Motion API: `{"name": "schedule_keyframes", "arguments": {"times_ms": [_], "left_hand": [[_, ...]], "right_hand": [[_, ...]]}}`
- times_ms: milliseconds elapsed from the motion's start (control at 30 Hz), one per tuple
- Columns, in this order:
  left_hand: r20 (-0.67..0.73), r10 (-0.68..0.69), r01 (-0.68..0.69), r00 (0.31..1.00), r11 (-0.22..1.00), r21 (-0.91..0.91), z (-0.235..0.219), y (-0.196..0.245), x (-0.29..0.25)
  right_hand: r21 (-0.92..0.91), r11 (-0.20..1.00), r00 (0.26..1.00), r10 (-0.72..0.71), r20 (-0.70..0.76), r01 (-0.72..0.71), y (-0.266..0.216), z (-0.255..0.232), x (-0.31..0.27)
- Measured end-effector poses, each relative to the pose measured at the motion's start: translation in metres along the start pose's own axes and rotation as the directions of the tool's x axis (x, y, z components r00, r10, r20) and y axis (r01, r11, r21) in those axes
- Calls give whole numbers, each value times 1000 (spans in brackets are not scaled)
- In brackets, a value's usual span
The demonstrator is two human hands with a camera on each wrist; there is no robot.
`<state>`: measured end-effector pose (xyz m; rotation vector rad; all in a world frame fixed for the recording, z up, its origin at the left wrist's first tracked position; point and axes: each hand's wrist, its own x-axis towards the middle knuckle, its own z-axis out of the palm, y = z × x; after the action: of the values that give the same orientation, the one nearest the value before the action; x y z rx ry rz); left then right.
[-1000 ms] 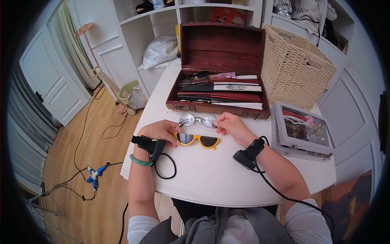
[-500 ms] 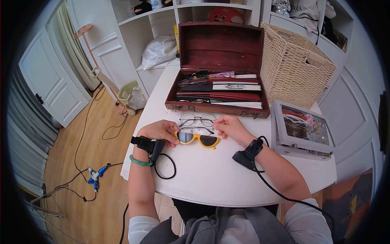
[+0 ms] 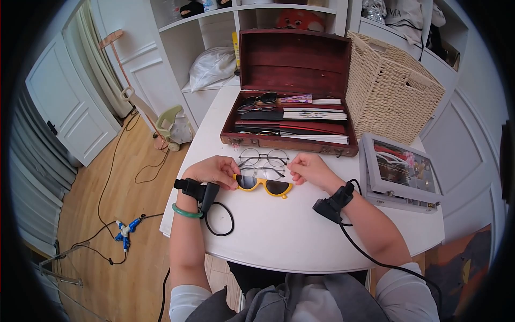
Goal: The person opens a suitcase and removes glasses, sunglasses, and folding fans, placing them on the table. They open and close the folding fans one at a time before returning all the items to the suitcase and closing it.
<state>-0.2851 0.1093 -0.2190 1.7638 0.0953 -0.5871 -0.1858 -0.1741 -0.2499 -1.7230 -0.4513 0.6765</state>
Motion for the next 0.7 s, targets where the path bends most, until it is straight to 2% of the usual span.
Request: {"name": "schedule_keyframes", "arguments": {"times_ms": [33, 67, 133, 167, 233, 367, 433, 700], "left_hand": [[-7, 9, -10, 1000, 1000, -14, 0, 1, -2], [-7, 10, -10, 1000, 1000, -15, 0, 2, -4], [-127, -45, 54, 991, 996, 66, -3, 3, -8], [-128, -45, 54, 991, 996, 65, -5, 1, -8], [-188, -24, 36, 982, 997, 61, -9, -2, -9], [-225, -58, 71, 973, 996, 53, -4, 2, -5], [-248, -38, 53, 968, 997, 52, -5, -1, 0], [-310, 62, -17, 949, 989, 148, 5, 3, 11]], "right_hand": [[-75, 997, 999, 25, 27, -23, -4, -4, -2], [-76, 997, 999, 25, 28, -23, -8, -6, -5], [-239, 970, 980, 81, 180, -37, -15, -9, -11], [-239, 970, 980, 82, 180, -37, -15, -10, -12], [-289, 957, 949, 67, 308, 26, -14, -11, -13], [-290, 953, 948, 7, 318, 90, -9, -7, -13], [-318, 939, 960, -38, 277, 129, -7, -5, -13], [-376, 920, 980, -40, 197, 113, -7, 0, -12]]}}
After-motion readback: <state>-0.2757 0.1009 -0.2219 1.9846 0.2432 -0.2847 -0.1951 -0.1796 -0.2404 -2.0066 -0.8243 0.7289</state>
